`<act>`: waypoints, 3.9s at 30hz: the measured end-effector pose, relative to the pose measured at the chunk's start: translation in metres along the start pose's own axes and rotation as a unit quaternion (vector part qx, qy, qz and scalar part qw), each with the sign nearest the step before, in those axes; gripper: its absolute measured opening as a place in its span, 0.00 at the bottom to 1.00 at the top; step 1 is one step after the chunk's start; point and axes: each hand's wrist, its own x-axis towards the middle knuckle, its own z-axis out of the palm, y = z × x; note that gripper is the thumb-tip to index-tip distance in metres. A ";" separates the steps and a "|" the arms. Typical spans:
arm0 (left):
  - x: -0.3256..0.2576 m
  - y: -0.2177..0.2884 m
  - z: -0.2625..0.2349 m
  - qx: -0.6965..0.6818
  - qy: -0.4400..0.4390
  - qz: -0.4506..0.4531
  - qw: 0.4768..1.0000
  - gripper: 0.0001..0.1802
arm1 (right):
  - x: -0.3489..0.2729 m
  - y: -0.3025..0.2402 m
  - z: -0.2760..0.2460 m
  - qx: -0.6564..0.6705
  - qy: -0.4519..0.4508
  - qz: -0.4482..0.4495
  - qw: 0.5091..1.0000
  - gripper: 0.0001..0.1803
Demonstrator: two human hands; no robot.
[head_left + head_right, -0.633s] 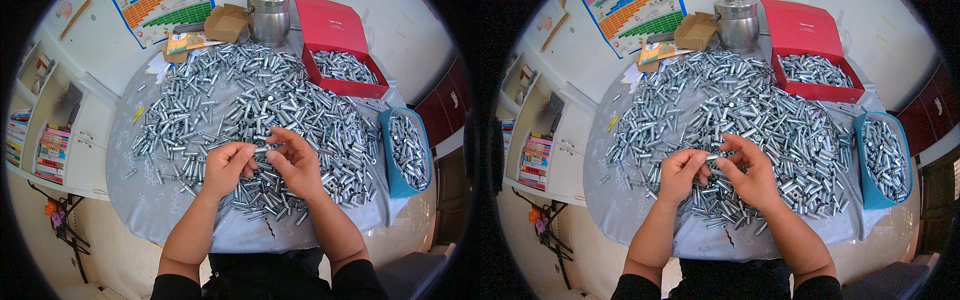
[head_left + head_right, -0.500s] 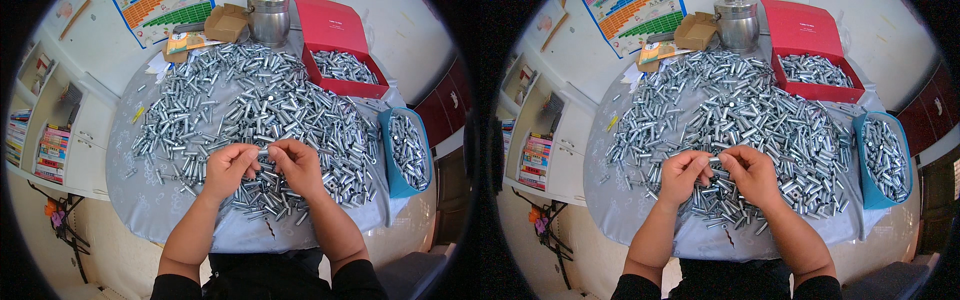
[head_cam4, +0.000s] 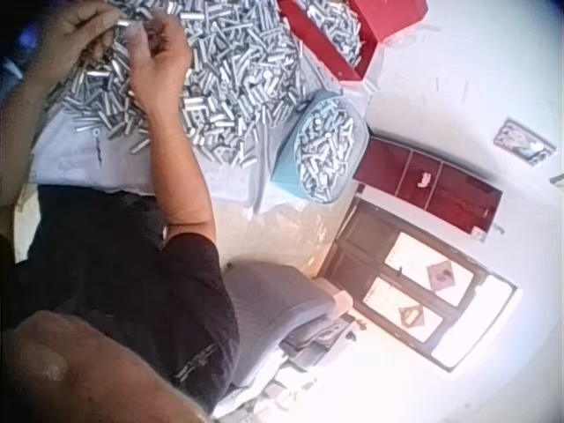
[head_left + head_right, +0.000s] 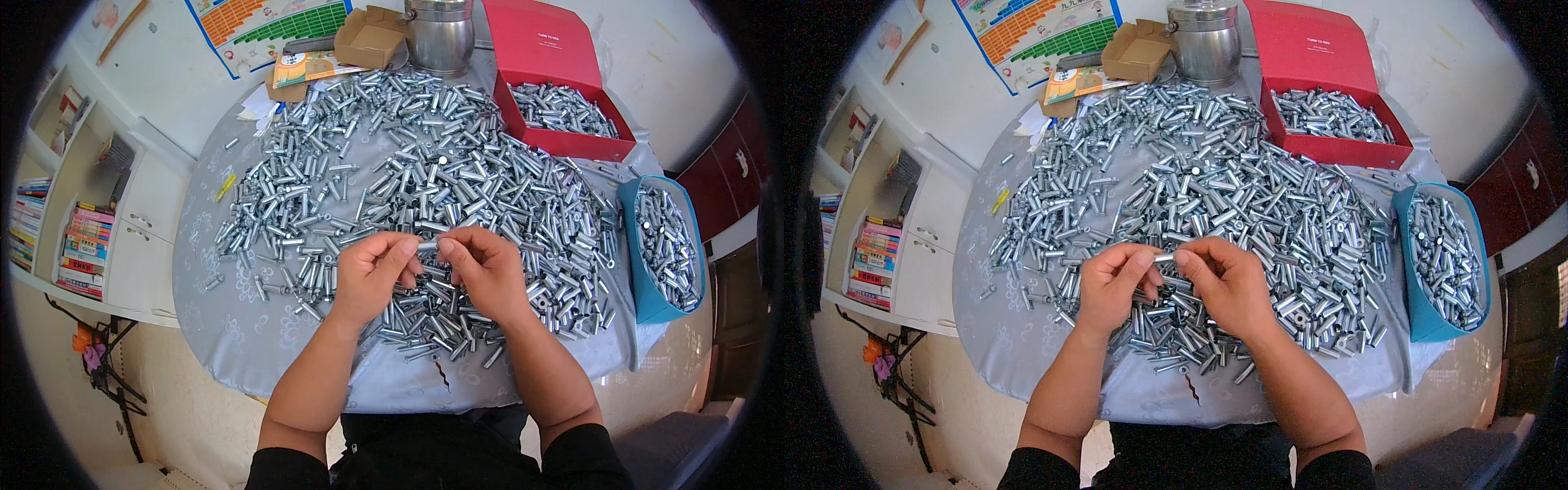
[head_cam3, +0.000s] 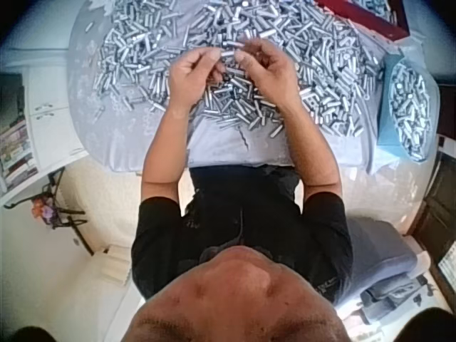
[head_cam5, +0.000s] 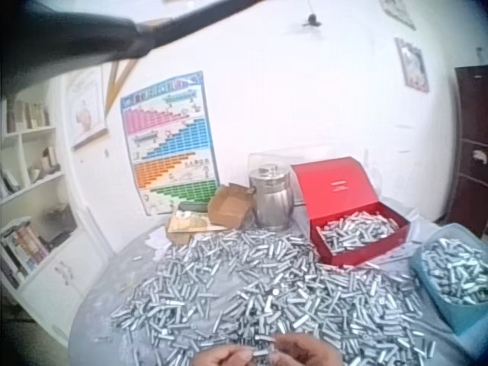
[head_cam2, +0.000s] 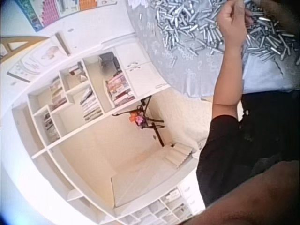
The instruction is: The person repeatedly picks up small cylindrical metal parts and a small ring from a large pile on a table, inserts the ring into the cylinder, and places the assembled unit back onto the pile. The person handles the parts one at a time throughout the clip.
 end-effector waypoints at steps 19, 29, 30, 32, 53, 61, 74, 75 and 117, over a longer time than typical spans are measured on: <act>0.000 0.000 0.000 -0.014 0.011 -0.001 1.000 0.12 | 0.000 -0.008 0.001 0.022 -0.005 0.028 0.999 0.09; 0.000 0.000 0.000 -0.017 0.012 0.004 1.000 0.12 | 0.002 -0.004 -0.006 0.017 -0.060 0.085 0.994 0.08; 0.000 0.000 0.000 -0.013 0.013 0.004 1.000 0.13 | 0.002 -0.005 -0.005 0.031 -0.045 0.077 0.996 0.07; 0.000 0.000 0.001 -0.014 0.014 0.007 1.000 0.13 | 0.001 -0.008 0.000 0.059 -0.016 0.061 0.996 0.07; 0.001 -0.001 -0.003 -0.015 0.041 -0.049 0.998 0.24 | -0.007 -0.021 0.006 -0.004 0.001 -0.087 0.996 0.13; 0.002 0.001 0.001 -0.010 0.053 -0.052 0.997 0.24 | 0.000 -0.006 -0.001 -0.057 -0.024 -0.087 0.994 0.11; 0.002 0.003 -0.002 0.015 0.066 -0.059 0.996 0.24 | -0.003 -0.019 -0.001 -0.115 -0.016 -0.149 0.982 0.17; 0.001 0.003 -0.001 0.028 0.060 -0.055 0.996 0.24 | -0.004 -0.021 0.000 -0.106 -0.031 -0.131 0.985 0.17; 0.003 0.000 -0.009 -0.049 -0.035 -0.006 0.998 0.10 | 0.006 0.003 -0.007 -0.038 0.027 -0.010 0.999 0.21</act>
